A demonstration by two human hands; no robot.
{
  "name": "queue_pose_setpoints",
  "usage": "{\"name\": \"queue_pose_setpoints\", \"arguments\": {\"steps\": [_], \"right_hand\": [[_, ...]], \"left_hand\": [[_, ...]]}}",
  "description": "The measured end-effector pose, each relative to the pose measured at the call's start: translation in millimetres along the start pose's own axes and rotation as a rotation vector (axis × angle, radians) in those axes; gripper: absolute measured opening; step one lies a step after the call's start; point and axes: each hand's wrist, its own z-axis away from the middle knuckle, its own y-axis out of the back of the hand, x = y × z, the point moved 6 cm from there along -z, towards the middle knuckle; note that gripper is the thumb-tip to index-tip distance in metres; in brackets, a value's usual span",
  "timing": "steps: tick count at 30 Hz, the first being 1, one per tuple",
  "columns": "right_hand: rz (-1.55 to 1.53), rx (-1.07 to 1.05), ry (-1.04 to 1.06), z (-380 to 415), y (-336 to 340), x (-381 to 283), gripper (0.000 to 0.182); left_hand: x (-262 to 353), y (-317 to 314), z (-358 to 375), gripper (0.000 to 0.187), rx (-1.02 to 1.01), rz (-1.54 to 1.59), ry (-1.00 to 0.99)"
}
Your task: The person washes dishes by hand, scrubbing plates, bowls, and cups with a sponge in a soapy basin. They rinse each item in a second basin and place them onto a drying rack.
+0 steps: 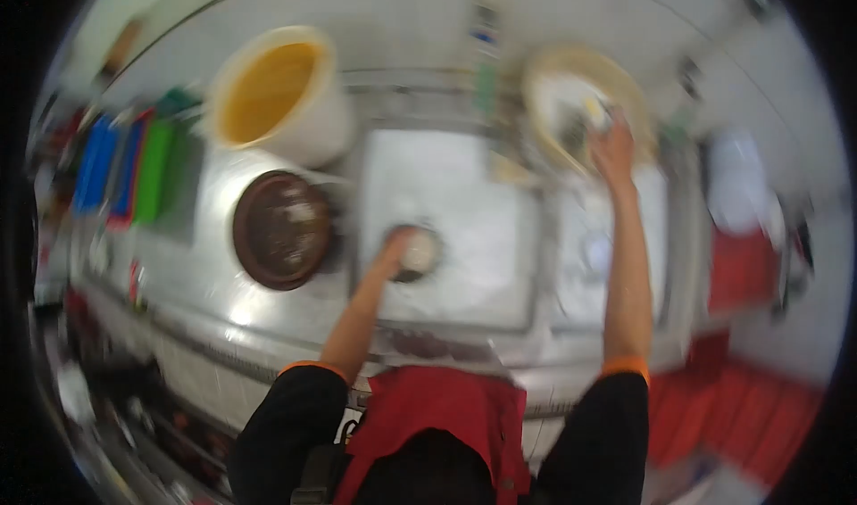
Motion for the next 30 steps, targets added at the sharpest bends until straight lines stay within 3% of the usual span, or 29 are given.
{"name": "queue_pose_setpoints", "arguments": {"steps": [1, 2, 3, 4, 5, 7, 8, 9, 11, 13, 14, 16, 19, 21, 22, 23, 24, 26, 27, 28, 30], "right_hand": [[0.023, -0.087, 0.118, -19.6, -44.5, 6.0, 0.056], [0.23, -0.502, -0.001, -31.1, -82.0, 9.4, 0.06], [0.173, -0.639, 0.038, -45.2, -121.7, 38.5, 0.062], [0.352, -0.745, -0.031, -50.6, -141.6, 49.8, 0.063], [0.375, -0.743, -0.064, -54.0, -164.2, 90.4, 0.064], [0.522, -0.77, -0.013, -57.8, -176.7, 102.5, 0.057], [0.559, -0.768, 0.024, -61.2, -178.3, 102.8, 0.053], [0.569, -0.76, 0.063, -61.2, -178.2, 102.9, 0.05], [0.535, -0.669, 0.156, -70.9, -157.1, 83.0, 0.043], [0.469, -0.452, 0.224, -81.8, -127.6, 56.3, 0.038], [0.434, -0.33, 0.131, -67.4, -84.2, 3.5, 0.038], [0.321, -0.071, -0.039, -34.9, 5.3, -104.8, 0.039], [-0.153, 0.099, 0.092, -3.0, 27.1, -131.7, 0.043], [-0.501, 0.014, 0.112, 46.9, -21.7, -142.1, 0.028], [-0.613, 0.064, 0.119, 81.8, -76.7, -123.2, 0.031], [-0.744, -0.079, -0.069, 117.1, -101.7, -147.4, 0.037], [-0.855, -0.199, -0.278, 155.9, -124.8, -173.8, 0.043], [-1.153, -0.326, -0.516, 189.2, -113.1, -220.6, 0.045], [-1.154, -0.333, -0.519, 195.9, -115.6, -218.7, 0.045], [-1.146, -0.364, -0.611, 205.4, -125.9, -210.9, 0.046], [-1.141, -0.403, -0.689, 214.6, -136.4, -205.4, 0.047]], "left_hand": [[-0.2, -10.1, -13.9, 0.033, -0.152, 0.133, -0.004], [27.0, -37.3, 12.2, 0.032, -0.051, 0.29, 0.158], [43.2, -48.0, 22.2, 0.034, -0.03, 0.42, 0.096], [66.1, -58.1, 38.6, 0.038, 0.086, 0.365, 0.068], [43.5, -55.1, 9.2, 0.042, -0.169, 0.528, 0.041], [78.8, -75.6, 53.5, 0.045, -0.2, 0.623, 0.126], [92.1, -76.5, 65.3, 0.043, -0.121, 0.677, -0.087], [93.7, -76.0, 65.2, 0.042, -0.191, 0.659, -0.11], [98.4, -84.9, 69.5, 0.041, -0.265, 0.643, -0.151], [88.3, -89.0, 51.6, 0.044, -0.565, 0.845, -0.098], [93.1, -90.6, 57.6, 0.044, -0.568, 0.844, -0.113], [95.5, -93.1, 73.9, 0.046, -0.383, 0.854, -0.053], [104.3, -111.2, 84.9, 0.052, -0.372, 0.982, 0.01], [114.1, -130.7, 89.0, 0.055, -0.371, 0.941, -0.041], [118.3, -141.7, 89.3, 0.058, -0.367, 0.911, -0.091], [116.0, -149.2, 84.3, 0.053, -0.219, 0.906, -0.104], [109.1, -152.3, 73.6, 0.053, -0.222, 0.906, -0.107], [90.5, -121.6, 59.9, 0.049, 0.247, 0.607, -0.12], [88.5, -107.7, 65.4, 0.051, 0.379, 0.318, -0.131], [82.3, -105.1, 69.2, 0.051, 0.384, 0.317, -0.129], [70.8, -89.0, 58.3, 0.057, 0.508, -0.005, -0.155]]}}
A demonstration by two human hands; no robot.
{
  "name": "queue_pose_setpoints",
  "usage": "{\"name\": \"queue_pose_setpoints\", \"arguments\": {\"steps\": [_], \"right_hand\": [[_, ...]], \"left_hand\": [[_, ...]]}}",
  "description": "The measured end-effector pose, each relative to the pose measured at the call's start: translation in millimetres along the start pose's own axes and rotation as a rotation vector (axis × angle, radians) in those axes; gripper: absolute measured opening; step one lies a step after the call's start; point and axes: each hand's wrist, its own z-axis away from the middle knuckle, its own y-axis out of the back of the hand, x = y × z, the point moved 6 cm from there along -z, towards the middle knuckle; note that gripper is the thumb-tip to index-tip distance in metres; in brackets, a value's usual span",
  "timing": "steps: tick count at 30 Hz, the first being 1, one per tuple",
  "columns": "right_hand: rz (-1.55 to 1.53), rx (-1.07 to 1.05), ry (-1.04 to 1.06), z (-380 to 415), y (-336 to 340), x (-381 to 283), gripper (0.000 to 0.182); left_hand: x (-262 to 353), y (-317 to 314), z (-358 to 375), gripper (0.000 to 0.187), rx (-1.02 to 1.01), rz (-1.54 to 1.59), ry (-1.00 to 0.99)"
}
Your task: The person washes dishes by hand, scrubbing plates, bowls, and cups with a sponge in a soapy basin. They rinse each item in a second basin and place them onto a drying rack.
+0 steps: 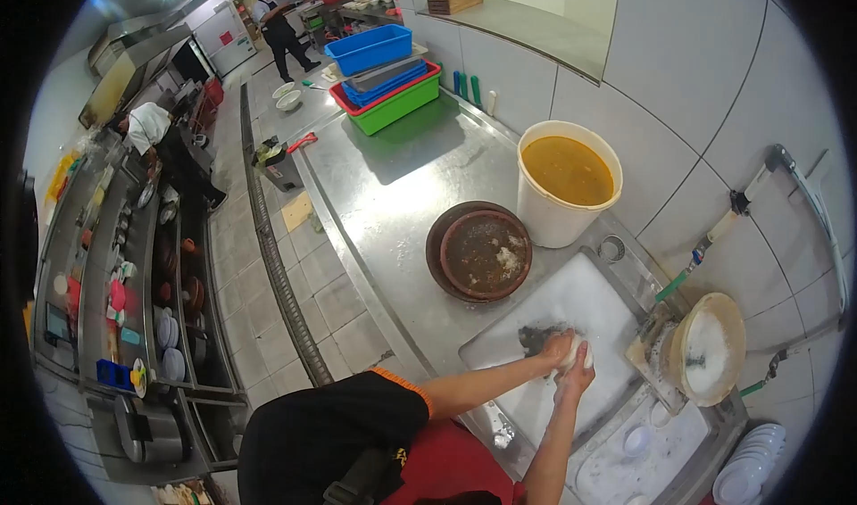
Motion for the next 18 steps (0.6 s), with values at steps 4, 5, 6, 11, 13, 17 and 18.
{"name": "queue_pose_setpoints", "arguments": {"steps": [4, 5, 6, 11, 13, 17, 18], "right_hand": [[-0.165, 0.037, -0.128, -2.8, 16.8, 19.4, 0.048], [-0.165, 0.089, -0.179, -4.8, 26.6, 27.9, 0.048], [-0.161, 0.084, -0.18, -8.4, 35.2, 35.8, 0.048], [-0.512, 0.126, -0.199, -11.6, 64.9, 58.3, 0.048], [-0.362, 0.172, -0.192, 9.1, 72.1, 37.4, 0.051], [0.081, -0.014, -0.318, 9.0, 133.8, 56.6, 0.06], [0.102, 0.022, -0.254, 9.7, 146.7, 61.1, 0.061]], "left_hand": [[-28.6, -8.8, -8.4, 0.045, -0.068, 0.228, 0.094], [-41.6, -7.9, -18.1, 0.038, -0.146, 0.092, 0.202], [-52.5, -9.3, -23.6, 0.038, -0.143, 0.097, 0.202], [-83.8, -44.4, 10.4, 0.037, -0.297, 0.51, 0.304], [-82.7, -39.7, 5.2, 0.038, -0.229, 0.419, 0.276], [-64.0, -44.6, 12.0, 0.038, -0.581, -0.266, 0.076], [-66.7, -46.0, 8.9, 0.038, -0.578, -0.267, 0.082]]}}
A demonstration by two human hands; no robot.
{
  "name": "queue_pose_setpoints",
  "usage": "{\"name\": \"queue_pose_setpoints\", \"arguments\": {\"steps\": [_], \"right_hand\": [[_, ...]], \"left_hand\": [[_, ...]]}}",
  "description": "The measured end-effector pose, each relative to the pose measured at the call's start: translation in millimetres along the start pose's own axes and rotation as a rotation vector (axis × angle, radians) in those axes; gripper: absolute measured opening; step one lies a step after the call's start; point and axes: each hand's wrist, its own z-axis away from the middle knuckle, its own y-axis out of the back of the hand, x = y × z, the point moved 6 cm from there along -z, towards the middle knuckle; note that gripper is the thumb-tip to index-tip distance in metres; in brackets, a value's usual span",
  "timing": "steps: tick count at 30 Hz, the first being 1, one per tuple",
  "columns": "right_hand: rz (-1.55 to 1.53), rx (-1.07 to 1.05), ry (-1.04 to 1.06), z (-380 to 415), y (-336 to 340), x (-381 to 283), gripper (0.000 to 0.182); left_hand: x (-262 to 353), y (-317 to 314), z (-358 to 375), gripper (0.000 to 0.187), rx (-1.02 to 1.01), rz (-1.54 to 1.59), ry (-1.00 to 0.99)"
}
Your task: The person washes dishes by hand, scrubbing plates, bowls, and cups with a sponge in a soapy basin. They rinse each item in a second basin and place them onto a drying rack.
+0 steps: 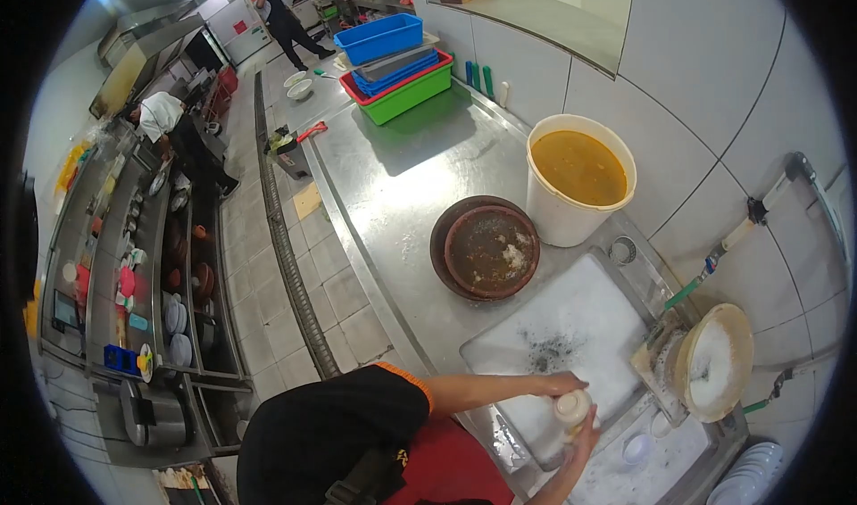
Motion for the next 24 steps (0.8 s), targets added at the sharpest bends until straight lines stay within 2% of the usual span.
{"name": "queue_pose_setpoints", "arguments": {"steps": [2, 3, 4, 5, 6, 7, 10, 12, 13, 14, 15, 16, 17, 18, 20, 21, 23, 24], "right_hand": [[-0.011, 0.323, 0.045, 13.5, 41.1, 4.8, 0.058], [-0.07, 0.304, 0.16, 31.5, 58.3, -13.8, 0.058], [-0.13, 0.277, 0.274, 49.8, 75.2, -32.0, 0.057], [-0.114, 0.336, 0.293, 51.9, 106.5, -36.2, 0.058], [-0.067, 0.411, 0.272, 49.1, 142.0, -34.7, 0.059], [-0.03, 0.48, 0.245, 49.8, 174.7, -32.3, 0.059], [0.093, 0.575, 0.112, 38.0, 250.5, -9.0, 0.061], [0.379, 0.608, 0.115, 32.0, 301.5, 23.5, 0.062], [1.168, 0.807, 0.107, 61.4, 274.4, -21.6, 0.067], [1.284, 0.848, 0.19, 73.8, 259.7, -42.6, 0.068], [1.301, 1.042, 0.311, 75.3, 270.9, -49.2, 0.065], [1.238, 1.103, 0.121, 84.6, 250.9, -89.7, 0.063], [1.182, 1.19, 0.056, 82.6, 240.7, -124.4, 0.058], [1.096, 1.228, 0.201, 79.4, 237.9, -152.1, 0.053], [0.847, 1.046, 0.594, 67.3, 208.6, -211.7, 0.044], [0.759, 0.921, 0.701, 55.7, 190.0, -236.0, 0.039], [0.741, 0.7, 0.797, 20.3, 144.6, -275.5, 0.036], [0.824, 0.622, 0.772, -1.9, 117.6, -286.4, 0.037]], "left_hand": [[-0.9, -23.2, -4.5, 0.032, -0.273, -0.263, -0.187], [-9.0, -21.5, -19.0, 0.023, -0.29, -0.619, -0.624], [-14.7, -2.3, -22.2, 0.022, -0.147, -0.8, -0.624], [-24.7, 10.5, -23.9, 0.026, -0.009, -0.97, -0.622], [-46.6, 29.1, -45.9, 0.03, -0.005, -0.726, -0.502], [-31.8, 42.0, -19.2, 0.033, -0.043, -0.663, -0.549], [-99.9, 90.5, -44.0, 0.068, -0.09, -0.863, -0.024], [-133.5, 113.4, -51.1, 0.067, -0.088, -0.885, 0.031], [-148.2, 127.2, -55.9, 0.067, -0.062, -0.886, 0.039], [-158.1, 136.0, -59.8, 0.067, -0.033, -0.888, 0.051], [-167.3, 136.9, -65.5, 0.067, -0.013, -0.904, 0.074], [-171.9, 137.5, -69.5, 0.066, 0.022, -0.934, 0.107], [-167.5, 143.8, -76.5, 0.066, 0.084, -0.984, 0.131], [-167.8, 137.8, -79.9, 0.066, 0.137, -1.04, 0.161], [-160.4, 133.2, -86.8, 0.066, 0.239, -1.113, 0.197], [-159.3, 124.9, -89.8, 0.065, 0.259, -1.13, 0.202], [-155.8, 108.2, -101.9, 0.065, 0.264, -1.131, 0.205], [-155.2, 101.8, -107.3, 0.065, 0.263, -1.129, 0.203]]}}
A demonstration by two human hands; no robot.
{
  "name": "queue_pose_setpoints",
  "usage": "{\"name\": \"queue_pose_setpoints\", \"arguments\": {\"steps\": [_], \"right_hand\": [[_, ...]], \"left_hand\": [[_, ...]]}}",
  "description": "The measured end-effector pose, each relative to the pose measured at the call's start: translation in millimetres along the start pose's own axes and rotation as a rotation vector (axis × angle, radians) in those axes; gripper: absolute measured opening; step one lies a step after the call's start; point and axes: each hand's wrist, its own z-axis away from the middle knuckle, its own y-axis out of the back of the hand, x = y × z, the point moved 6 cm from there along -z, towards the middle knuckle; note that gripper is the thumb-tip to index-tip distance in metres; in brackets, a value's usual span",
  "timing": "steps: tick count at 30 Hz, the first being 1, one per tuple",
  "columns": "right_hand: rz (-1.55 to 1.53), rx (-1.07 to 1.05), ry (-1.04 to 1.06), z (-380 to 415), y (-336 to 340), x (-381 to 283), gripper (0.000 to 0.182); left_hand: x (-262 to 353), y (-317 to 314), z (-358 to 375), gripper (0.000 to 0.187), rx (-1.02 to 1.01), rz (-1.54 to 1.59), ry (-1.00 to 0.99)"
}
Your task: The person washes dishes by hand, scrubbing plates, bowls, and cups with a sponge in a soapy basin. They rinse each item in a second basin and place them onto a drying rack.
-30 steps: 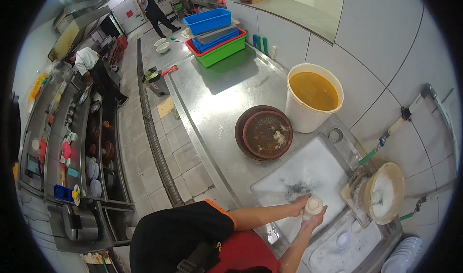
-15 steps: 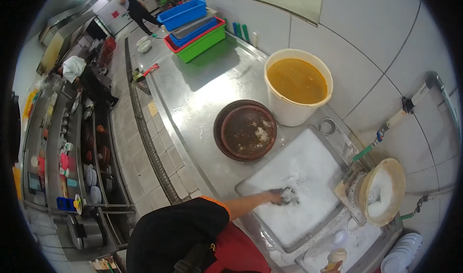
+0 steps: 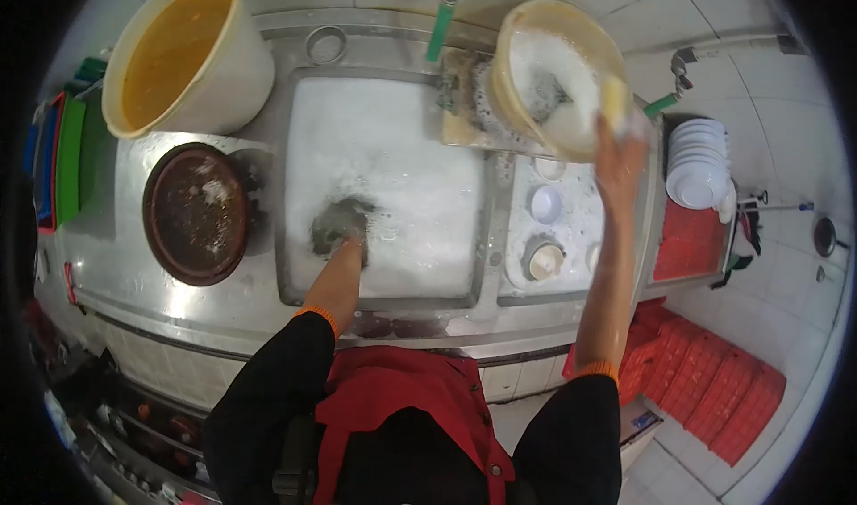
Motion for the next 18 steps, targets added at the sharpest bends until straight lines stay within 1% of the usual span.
{"name": "queue_pose_setpoints", "arguments": {"steps": [2, 3, 4, 5, 6, 7, 8, 9, 10, 11, 12, 14, 15, 17, 18], "right_hand": [[0.108, -0.272, 0.009, -28.9, -61.2, -23.1, 0.038], [-0.048, -0.458, 0.118, -35.3, -96.0, -9.1, 0.041], [0.177, -0.385, 0.382, -47.4, -135.2, 23.9, 0.043], [0.294, -0.356, 0.513, -50.2, -149.0, 32.6, 0.044], [0.41, -0.309, 0.643, -50.3, -158.8, 25.6, 0.045], [0.36, -0.512, 0.512, -48.8, -167.9, 36.8, 0.047], [0.359, -0.697, 0.366, -56.2, -189.0, 70.3, 0.046], [0.377, -0.866, 0.211, -57.4, -200.7, 76.6, 0.045], [0.481, -0.976, 0.046, -60.7, -198.0, 86.3, 0.044], [0.603, -1.088, -0.109, -58.2, -185.3, 66.6, 0.042], [0.604, -1.08, -0.116, -58.6, -182.9, 57.5, 0.042], [0.465, -0.984, -0.116, -61.2, -177.9, 44.0, 0.035], [0.415, -0.952, -0.115, -61.8, -173.0, 34.8, 0.032], [0.469, -0.567, 0.185, -77.4, -152.8, -4.8, 0.041], [0.376, -0.374, 0.114, -78.1, -137.3, -12.3, 0.047]], "left_hand": [[14.3, -5.7, -9.0, 0.064, -0.011, 0.007, -0.008], [19.5, -6.2, -12.8, 0.064, -0.015, 0.012, -0.013], [24.8, -7.4, -17.1, 0.064, -0.019, 0.018, -0.022], [27.7, -6.8, -22.6, 0.064, -0.015, 0.024, -0.017], [31.0, -9.6, -26.9, 0.063, -0.02, 0.028, -0.021], [30.2, -12.0, -31.0, 0.063, -0.017, 0.032, -0.017], [32.4, -12.7, -38.7, 0.063, -0.017, 0.043, -0.013], [34.5, -13.0, -44.1, 0.063, -0.012, 0.06, -0.015], [34.1, -11.9, -49.3, 0.062, -0.005, 0.098, -0.01], [32.8, -8.0, -57.4, 0.062, 0.006, 0.162, -0.01], [29.7, -1.3, -63.7, 0.062, 0.02, 0.26, -0.015], [14.6, 15.5, -76.4, 0.062, 0.012, 0.647, -0.023], [11.1, 27.6, -73.8, 0.061, -0.029, 0.892, -0.024], [5.6, 54.3, -58.2, 0.061, -0.169, 1.383, -0.031], [7.9, 69.3, -43.0, 0.061, -0.245, 1.595, -0.052]]}}
